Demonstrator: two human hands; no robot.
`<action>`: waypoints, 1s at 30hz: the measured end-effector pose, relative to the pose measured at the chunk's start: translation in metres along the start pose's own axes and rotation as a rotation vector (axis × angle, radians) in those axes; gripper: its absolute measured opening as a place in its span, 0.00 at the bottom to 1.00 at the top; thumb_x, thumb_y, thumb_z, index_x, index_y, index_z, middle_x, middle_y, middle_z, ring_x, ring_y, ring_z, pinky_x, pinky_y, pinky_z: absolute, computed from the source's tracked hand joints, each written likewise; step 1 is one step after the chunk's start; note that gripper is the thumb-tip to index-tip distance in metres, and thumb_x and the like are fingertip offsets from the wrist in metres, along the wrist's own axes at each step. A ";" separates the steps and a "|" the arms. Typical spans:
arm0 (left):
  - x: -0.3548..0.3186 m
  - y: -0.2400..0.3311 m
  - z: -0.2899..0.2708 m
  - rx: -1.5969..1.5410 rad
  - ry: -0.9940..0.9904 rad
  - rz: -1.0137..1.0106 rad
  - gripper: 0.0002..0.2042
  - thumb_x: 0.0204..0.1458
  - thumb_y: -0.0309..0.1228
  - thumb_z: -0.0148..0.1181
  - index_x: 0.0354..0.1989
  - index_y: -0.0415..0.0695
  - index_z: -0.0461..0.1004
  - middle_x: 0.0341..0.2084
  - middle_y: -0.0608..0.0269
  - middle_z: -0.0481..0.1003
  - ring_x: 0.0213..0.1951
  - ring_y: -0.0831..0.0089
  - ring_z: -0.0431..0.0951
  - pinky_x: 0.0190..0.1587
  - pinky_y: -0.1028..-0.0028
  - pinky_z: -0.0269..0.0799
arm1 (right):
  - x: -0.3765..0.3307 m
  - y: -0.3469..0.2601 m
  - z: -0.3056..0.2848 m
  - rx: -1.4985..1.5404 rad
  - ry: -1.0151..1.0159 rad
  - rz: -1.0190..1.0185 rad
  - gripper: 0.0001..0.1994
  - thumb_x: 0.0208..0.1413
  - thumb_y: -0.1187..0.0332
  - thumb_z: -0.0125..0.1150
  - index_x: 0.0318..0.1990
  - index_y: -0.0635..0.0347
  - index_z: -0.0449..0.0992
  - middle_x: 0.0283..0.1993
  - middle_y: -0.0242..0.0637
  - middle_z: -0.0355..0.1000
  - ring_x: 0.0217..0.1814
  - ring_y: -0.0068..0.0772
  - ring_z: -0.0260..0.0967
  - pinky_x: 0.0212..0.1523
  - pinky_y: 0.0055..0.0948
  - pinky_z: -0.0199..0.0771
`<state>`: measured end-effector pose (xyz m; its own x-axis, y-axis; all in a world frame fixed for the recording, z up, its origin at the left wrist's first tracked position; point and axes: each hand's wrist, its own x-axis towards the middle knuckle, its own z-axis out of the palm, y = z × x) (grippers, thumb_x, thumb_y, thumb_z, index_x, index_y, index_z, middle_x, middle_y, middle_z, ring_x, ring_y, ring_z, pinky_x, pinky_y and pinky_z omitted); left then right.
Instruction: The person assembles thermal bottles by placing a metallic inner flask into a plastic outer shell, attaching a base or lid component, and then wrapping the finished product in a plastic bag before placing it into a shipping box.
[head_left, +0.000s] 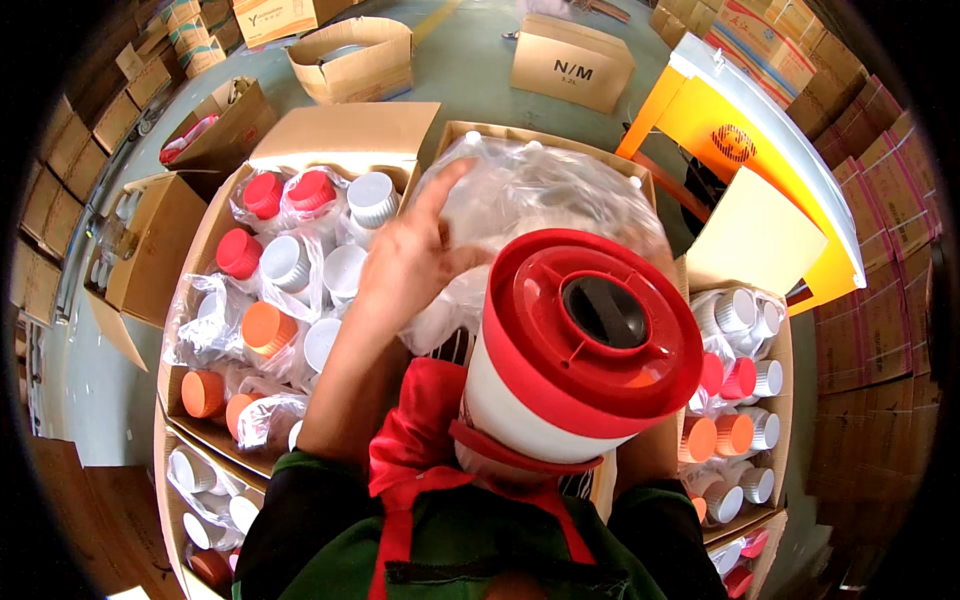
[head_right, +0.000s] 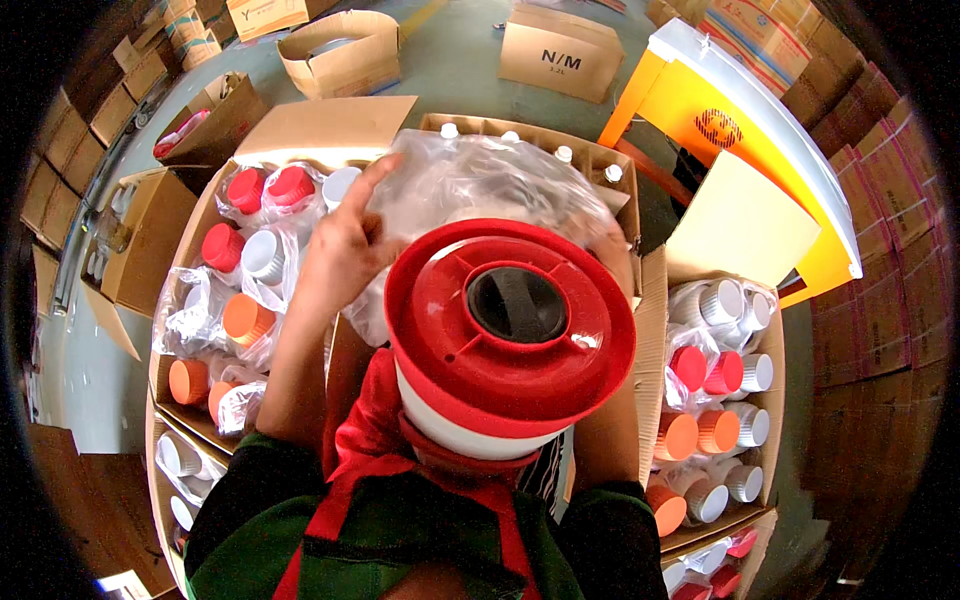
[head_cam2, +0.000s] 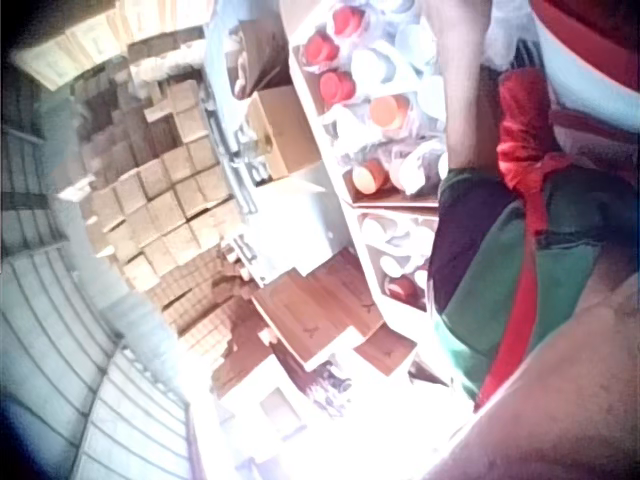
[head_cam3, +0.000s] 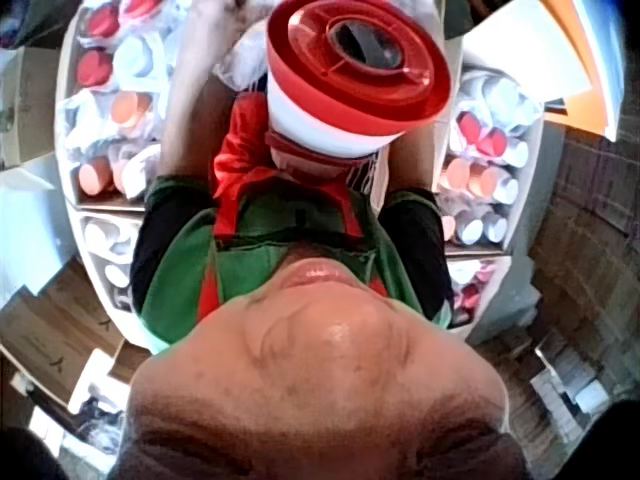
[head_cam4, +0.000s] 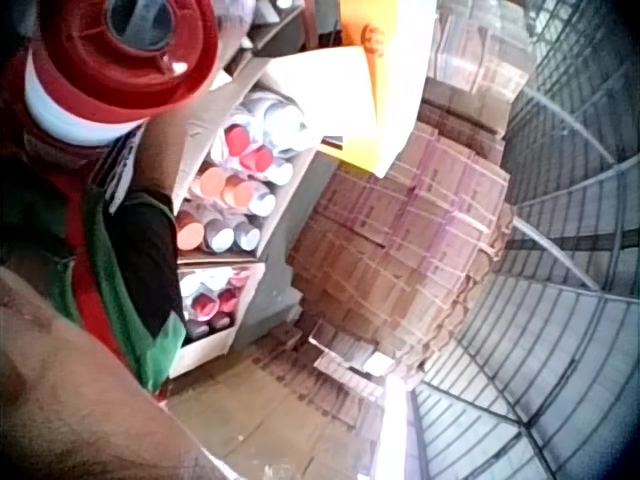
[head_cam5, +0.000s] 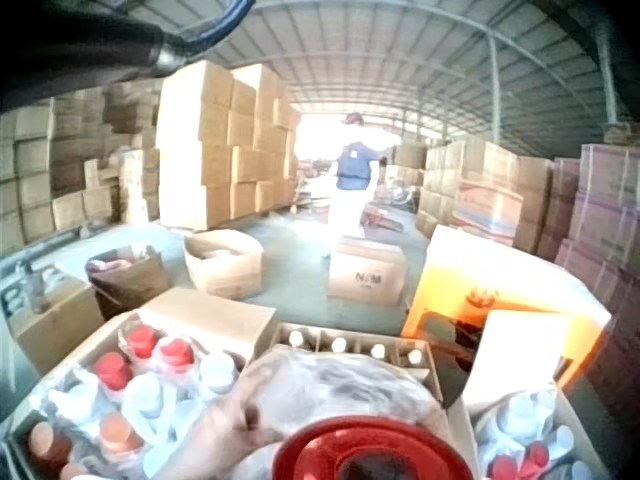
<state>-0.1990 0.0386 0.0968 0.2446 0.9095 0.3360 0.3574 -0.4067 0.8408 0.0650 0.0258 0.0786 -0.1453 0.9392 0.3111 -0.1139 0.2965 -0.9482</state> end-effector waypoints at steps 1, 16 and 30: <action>-0.007 0.000 -0.004 0.309 0.054 0.025 0.07 0.45 0.27 0.63 0.33 0.45 0.73 0.16 0.69 0.70 0.17 0.72 0.67 0.24 0.77 0.65 | -0.003 -0.005 0.002 -0.015 -0.014 -0.028 0.33 0.48 0.47 0.52 0.54 0.63 0.55 0.53 0.45 0.62 0.52 0.38 0.59 0.56 0.45 0.58; -0.151 0.056 -0.005 0.186 -0.910 0.652 0.22 0.49 0.27 0.54 0.54 0.41 0.62 0.41 0.52 0.71 0.43 0.59 0.74 0.44 0.68 0.71 | -0.062 -0.022 0.024 -0.271 -0.203 -0.090 0.47 0.38 0.52 0.65 0.62 0.61 0.42 0.61 0.45 0.52 0.62 0.38 0.48 0.62 0.44 0.48; -0.197 -0.061 -0.006 -0.621 -0.318 -0.239 0.30 0.52 0.36 0.56 0.62 0.42 0.53 0.57 0.48 0.60 0.58 0.60 0.63 0.59 0.66 0.59 | -0.205 0.097 0.042 -0.021 -0.203 0.213 0.62 0.31 0.59 0.76 0.68 0.60 0.32 0.67 0.46 0.47 0.68 0.39 0.44 0.66 0.43 0.44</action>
<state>-0.2745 -0.1150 -0.0179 0.5073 0.8601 0.0534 -0.1195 0.0089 0.9928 0.0429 -0.1451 -0.0747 -0.3573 0.9276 0.1091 -0.0394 0.1018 -0.9940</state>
